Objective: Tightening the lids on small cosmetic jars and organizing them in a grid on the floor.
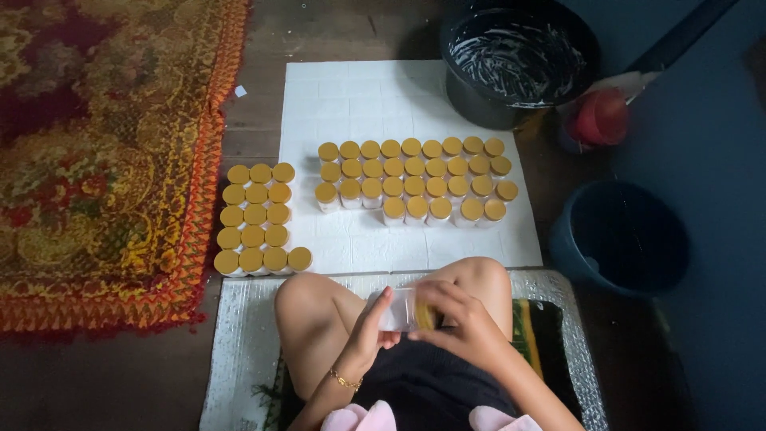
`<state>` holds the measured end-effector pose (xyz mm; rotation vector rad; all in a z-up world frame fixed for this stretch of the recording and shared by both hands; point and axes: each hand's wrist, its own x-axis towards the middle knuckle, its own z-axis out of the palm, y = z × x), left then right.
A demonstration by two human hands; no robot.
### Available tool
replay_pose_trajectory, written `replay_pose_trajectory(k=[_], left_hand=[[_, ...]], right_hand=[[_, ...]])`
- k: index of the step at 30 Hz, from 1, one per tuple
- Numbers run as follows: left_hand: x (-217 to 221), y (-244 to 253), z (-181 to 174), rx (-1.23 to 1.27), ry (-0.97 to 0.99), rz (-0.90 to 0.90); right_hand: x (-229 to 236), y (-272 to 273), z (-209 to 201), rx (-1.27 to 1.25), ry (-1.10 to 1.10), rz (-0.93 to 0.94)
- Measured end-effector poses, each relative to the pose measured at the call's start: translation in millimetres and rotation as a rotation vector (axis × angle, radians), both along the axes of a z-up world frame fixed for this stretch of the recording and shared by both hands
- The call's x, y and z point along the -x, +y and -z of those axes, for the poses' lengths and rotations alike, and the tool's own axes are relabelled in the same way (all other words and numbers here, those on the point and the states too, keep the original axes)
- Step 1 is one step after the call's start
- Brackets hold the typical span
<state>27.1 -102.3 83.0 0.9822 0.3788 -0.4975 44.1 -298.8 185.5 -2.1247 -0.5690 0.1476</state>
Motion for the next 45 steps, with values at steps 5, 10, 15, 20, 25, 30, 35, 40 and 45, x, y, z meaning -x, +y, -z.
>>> replay_pose_trajectory(k=[5, 10, 15, 20, 25, 30, 35, 40, 45], left_hand=[[5, -2, 4, -0.171, -0.257, -0.086], [3, 2, 2, -0.116, -0.273, -0.119], [0, 3, -9, -0.123, -0.254, -0.055], [2, 2, 1, 0.014, -0.001, -0.027], [7, -2, -5, -0.142, -0.175, -0.003], [11, -1, 1, -0.149, -0.189, -0.038], [15, -1, 5, -0.218, -0.445, -0.013], [16, 6, -10, -0.349, -0.861, 0.049], [5, 12, 25, 0.149, -0.286, 0.021]], right_hand=[[1, -9, 30, -0.107, 0.405, 0.149], [-1, -4, 5, -0.161, 0.223, -0.021], [1, 3, -5, -0.157, 0.014, -0.068], [-1, 7, -2, -0.103, -0.146, -0.113], [-4, 2, 19, 0.073, 0.155, 0.205], [-4, -11, 14, 0.006, 0.4, 0.122], [-2, 1, 25, -0.032, 0.451, 0.203], [4, -7, 41, -0.202, 0.44, 0.033], [11, -12, 86, -0.003, -0.181, 0.004]])
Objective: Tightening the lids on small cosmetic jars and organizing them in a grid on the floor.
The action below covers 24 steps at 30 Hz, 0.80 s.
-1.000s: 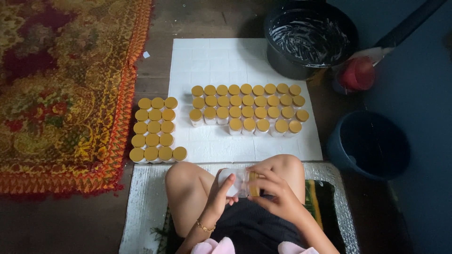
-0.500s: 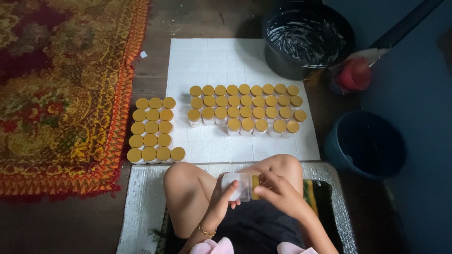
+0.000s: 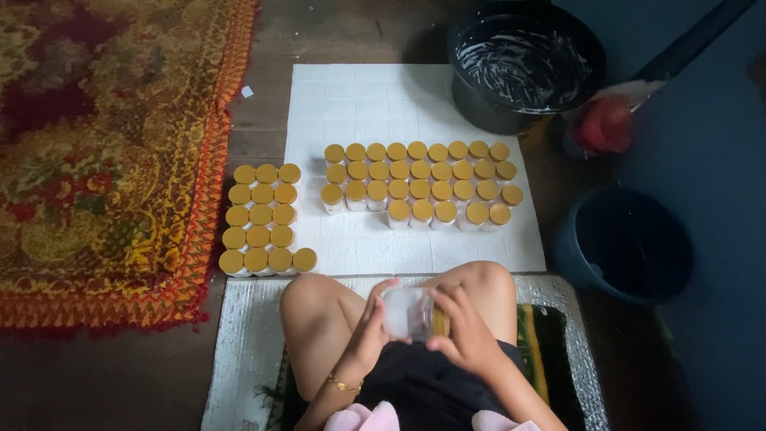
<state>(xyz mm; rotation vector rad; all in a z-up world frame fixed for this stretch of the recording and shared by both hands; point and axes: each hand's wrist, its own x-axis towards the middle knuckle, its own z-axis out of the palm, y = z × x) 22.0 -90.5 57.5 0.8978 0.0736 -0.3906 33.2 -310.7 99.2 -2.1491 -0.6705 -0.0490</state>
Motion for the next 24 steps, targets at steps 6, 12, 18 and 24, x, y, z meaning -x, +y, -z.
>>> replay_pose_trajectory(k=[6, 12, 18, 24], left_hand=[[-3, -21, -45, -0.509, -0.23, -0.192], [-9, -7, -77, -0.803, -0.752, -0.338], [-6, -1, -57, -0.739, -0.676, -0.396], [-5, 13, -61, -1.012, -1.147, -0.274]], right_hand=[[-1, 23, -6, -0.131, -0.139, 0.198], [1, 21, 6, -0.588, 0.78, 0.11], [-3, 17, -14, -0.68, 0.802, 0.022], [-11, 2, -9, -0.549, 1.002, 0.033]])
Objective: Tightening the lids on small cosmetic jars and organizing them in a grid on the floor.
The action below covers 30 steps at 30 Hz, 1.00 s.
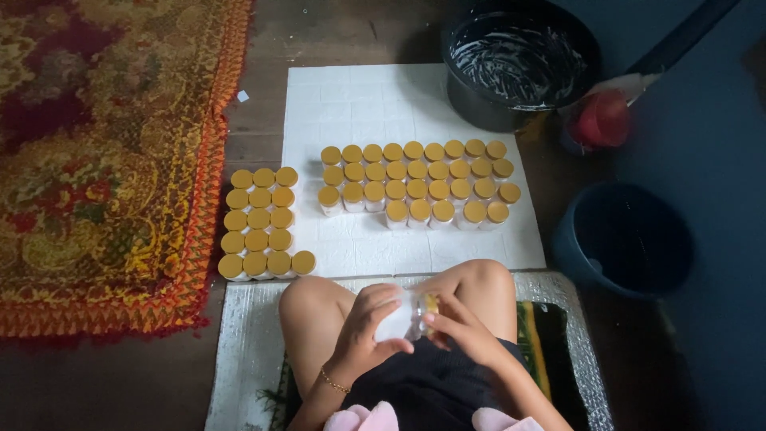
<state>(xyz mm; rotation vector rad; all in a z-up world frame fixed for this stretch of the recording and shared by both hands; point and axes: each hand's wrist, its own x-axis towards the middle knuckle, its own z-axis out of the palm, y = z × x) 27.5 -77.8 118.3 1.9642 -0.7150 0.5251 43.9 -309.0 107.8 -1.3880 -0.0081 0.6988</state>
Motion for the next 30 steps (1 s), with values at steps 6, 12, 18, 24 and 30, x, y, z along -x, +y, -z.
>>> replay_pose_trajectory(k=[6, 12, 18, 24, 30], left_hand=[[-10, -12, 49, 0.993, 1.116, 0.313], [-1, -23, 29, 0.786, 0.972, 0.016], [-1, -19, -39, 0.227, 0.383, -0.103], [-30, -4, -84, -0.181, 0.056, 0.093], [-29, -5, -62, 0.437, 0.608, 0.175]], right_hand=[[7, 18, -20, 0.381, -0.835, 0.102], [11, 25, 13, 0.47, -1.045, 0.272], [14, 40, 35, -0.111, -0.442, 0.404], [-22, 46, 0, -0.488, 0.066, 0.411], [-18, 38, -11, -0.571, -0.356, 0.424]])
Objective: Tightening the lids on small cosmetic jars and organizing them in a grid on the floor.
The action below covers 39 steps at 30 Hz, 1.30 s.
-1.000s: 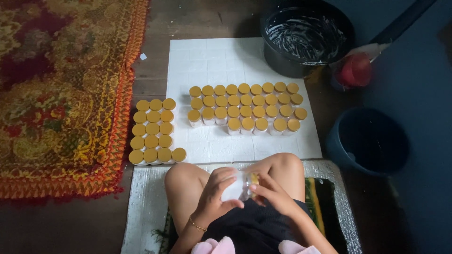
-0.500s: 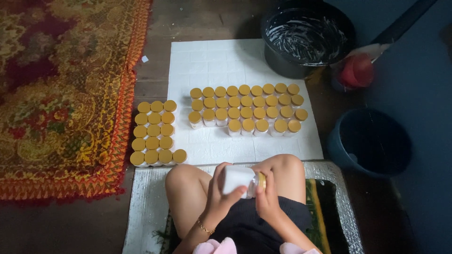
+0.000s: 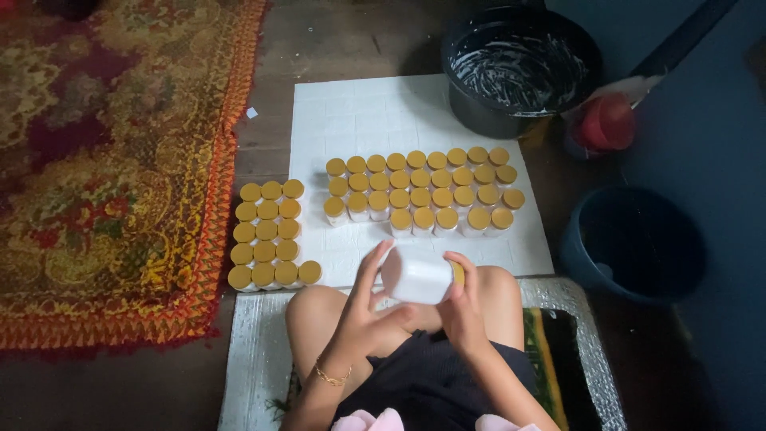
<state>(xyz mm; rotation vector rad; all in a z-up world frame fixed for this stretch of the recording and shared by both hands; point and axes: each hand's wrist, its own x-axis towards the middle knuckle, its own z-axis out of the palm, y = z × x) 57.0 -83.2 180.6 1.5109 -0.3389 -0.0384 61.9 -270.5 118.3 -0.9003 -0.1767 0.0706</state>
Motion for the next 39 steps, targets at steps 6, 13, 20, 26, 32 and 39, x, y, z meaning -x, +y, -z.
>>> replay_pose_trajectory(k=[6, 13, 20, 26, 32, 39], left_hand=[[1, -12, 42, 0.381, 0.354, -0.11], [7, -19, 20, 0.016, -0.128, -0.28], [0, 4, 29, -0.254, -0.516, -0.117], [-1, -4, 54, 0.605, 0.338, -0.004], [8, -27, 51, 0.591, 0.436, -0.191], [12, -29, 12, 0.161, -0.262, -0.066]], right_hand=[[0, -23, 25, 1.141, -0.776, 0.344], [10, 6, 7, 0.897, -0.377, 0.388], [3, -5, -12, 0.263, 0.314, -0.156], [6, -7, -13, 0.919, -0.53, 0.268], [9, -10, 34, 1.056, -0.608, 0.394], [13, 16, 24, -0.057, 0.668, 0.077]])
